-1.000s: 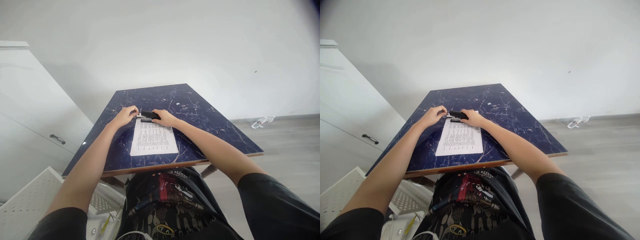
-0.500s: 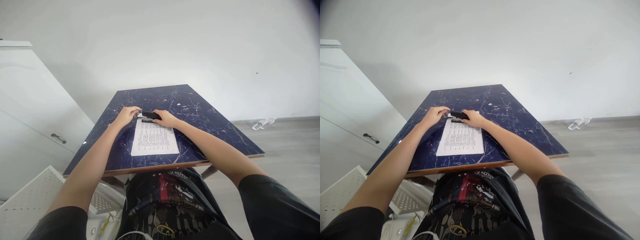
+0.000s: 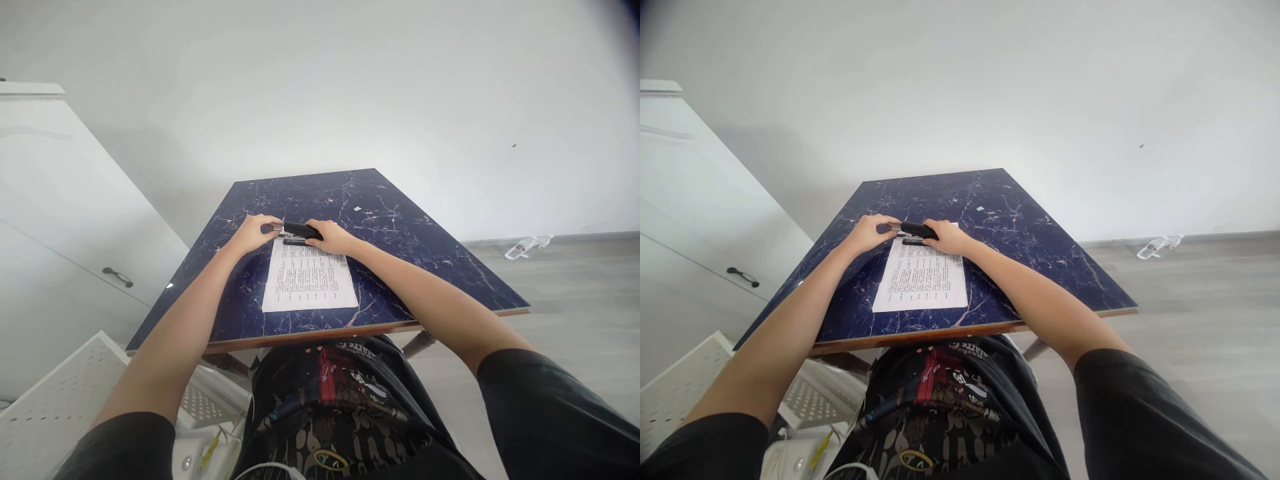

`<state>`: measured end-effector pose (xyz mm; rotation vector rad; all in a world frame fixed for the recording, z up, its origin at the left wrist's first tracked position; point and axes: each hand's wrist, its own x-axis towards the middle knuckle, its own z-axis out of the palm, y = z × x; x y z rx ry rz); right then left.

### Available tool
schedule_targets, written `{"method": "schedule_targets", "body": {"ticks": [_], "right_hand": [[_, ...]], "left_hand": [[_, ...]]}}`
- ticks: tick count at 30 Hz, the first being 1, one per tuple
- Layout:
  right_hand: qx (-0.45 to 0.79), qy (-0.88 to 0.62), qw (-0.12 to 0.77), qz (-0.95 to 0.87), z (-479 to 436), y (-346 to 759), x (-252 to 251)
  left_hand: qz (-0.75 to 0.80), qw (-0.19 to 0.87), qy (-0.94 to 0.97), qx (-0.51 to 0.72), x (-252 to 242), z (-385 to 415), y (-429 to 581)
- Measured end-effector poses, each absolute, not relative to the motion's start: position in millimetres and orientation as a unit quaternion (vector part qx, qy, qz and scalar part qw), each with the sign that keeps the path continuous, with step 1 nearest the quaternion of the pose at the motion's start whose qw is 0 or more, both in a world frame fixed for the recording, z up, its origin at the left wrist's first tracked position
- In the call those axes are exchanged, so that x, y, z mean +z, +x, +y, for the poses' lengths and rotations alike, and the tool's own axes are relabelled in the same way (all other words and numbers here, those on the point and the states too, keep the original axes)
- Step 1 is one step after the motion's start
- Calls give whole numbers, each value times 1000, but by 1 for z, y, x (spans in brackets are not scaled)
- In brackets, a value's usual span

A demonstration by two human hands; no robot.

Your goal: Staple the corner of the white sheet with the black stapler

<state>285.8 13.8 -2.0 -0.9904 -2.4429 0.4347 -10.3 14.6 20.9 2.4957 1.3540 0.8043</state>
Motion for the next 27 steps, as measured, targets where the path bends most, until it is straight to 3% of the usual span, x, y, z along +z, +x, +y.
{"method": "schedule_targets", "body": {"ticks": [27], "right_hand": [[178,-366,224,-886,13,286,0]], "left_hand": [[466,252,809,255,9,27,-15]]}}
